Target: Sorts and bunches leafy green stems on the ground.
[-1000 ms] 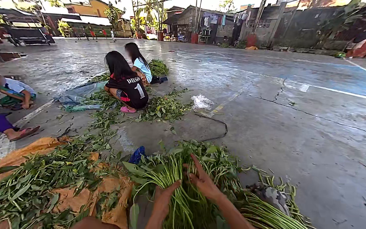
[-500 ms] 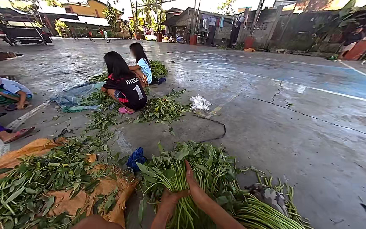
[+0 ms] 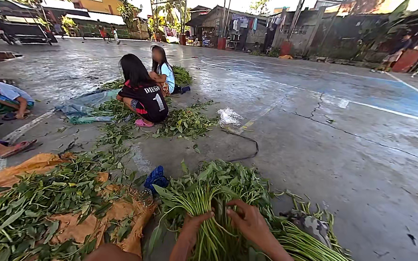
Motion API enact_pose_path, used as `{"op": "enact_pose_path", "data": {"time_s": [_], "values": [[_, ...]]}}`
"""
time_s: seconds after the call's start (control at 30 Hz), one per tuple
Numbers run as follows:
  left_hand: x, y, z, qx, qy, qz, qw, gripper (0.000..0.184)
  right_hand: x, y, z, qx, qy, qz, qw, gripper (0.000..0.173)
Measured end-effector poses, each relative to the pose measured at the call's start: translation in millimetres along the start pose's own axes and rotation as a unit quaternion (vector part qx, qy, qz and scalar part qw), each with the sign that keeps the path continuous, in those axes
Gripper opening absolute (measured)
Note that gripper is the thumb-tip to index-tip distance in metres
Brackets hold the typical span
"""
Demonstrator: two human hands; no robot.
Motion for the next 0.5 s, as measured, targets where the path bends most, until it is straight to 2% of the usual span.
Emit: {"op": "enact_pose_path", "data": {"time_s": [0.03, 0.07, 0.13, 0.17, 0.23, 0.4, 0.5], "values": [[1, 1, 0, 0.002, 0.002, 0.009, 1.000, 0.044, 3, -8, -15, -0.011, 0.027, -0.056, 0.998, 0.042], [2, 3, 2, 0.008, 0.001, 0.014, 1.000, 0.044, 6, -8, -29, -0.012, 0.053, -0.076, 0.996, 0.044], [2, 5, 5, 0.016, -0.003, 0.024, 1.000, 0.049, 15, 10, -51, 0.023, 0.092, -0.018, 0.995, 0.050], [1, 5, 5, 0.016, -0.008, 0.025, 1.000, 0.049, 18, 19, -55, 0.045, 0.094, 0.011, 0.995, 0.046], [1, 2, 0, 0.004, -0.007, 0.027, 1.000, 0.043, 26, 25, -60, 0.101, 0.084, 0.004, 0.991, 0.029], [-4, -24, -47, -0.080, 0.031, -0.017, 0.996, 0.031, 43, -20, -86, 0.254, 0.160, -0.140, 0.943, 0.021], [-5, -48, -69, -0.106, 0.061, -0.072, 0.990, 0.024, 46, -45, -93, 0.316, 0.163, -0.212, 0.910, 0.016]]}}
Point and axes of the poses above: each hand's wrist, its own x-axis towards the middle knuckle, its own y-axis out of the palm, z = x × y, the point moved 9 cm from there along x, towards the middle knuckle, and after that the axes turned 9 degrees about -z, right-handed, at the moved point
